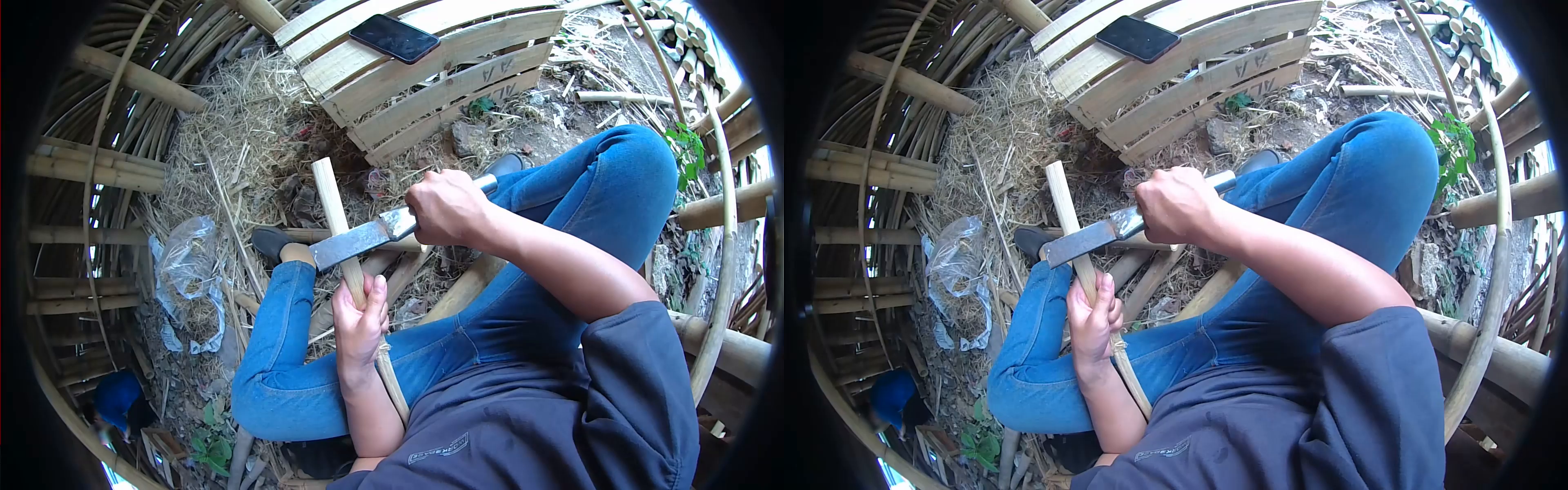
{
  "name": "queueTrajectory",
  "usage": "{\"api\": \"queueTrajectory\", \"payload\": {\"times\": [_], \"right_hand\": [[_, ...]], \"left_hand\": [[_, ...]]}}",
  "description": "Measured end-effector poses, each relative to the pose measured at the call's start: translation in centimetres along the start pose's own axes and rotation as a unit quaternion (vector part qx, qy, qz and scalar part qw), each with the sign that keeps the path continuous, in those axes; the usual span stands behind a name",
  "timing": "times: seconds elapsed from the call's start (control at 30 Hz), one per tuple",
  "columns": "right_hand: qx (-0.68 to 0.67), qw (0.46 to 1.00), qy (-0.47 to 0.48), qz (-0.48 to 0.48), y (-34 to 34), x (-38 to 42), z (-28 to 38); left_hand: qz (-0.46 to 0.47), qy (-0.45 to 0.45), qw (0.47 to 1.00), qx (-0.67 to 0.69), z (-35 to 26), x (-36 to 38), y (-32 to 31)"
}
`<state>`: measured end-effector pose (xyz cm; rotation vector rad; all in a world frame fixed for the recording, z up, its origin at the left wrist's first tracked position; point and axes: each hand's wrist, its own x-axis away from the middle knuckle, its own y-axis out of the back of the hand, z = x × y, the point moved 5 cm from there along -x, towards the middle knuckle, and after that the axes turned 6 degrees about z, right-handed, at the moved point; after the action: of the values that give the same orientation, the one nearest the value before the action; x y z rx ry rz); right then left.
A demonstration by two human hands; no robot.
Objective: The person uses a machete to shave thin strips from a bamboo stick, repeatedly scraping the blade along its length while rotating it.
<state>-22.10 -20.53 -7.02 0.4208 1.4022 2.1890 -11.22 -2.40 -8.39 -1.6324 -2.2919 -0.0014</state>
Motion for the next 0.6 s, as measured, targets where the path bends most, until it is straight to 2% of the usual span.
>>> {"api": "queueTrajectory", "payload": {"times": [0.43, 0.6], "right_hand": [[-0.006, 0.999, -0.041, -0.029, 0.7, -0.8, -1.4], [-0.007, 0.995, -0.086, -0.058, 2.6, -1.1, -3.2]], "left_hand": [[-0.007, -0.007, 0.999, -0.051, 0.6, 0.2, -0.3], [-0.006, -0.002, 0.997, -0.071, 0.8, 0.3, -0.6]]}}
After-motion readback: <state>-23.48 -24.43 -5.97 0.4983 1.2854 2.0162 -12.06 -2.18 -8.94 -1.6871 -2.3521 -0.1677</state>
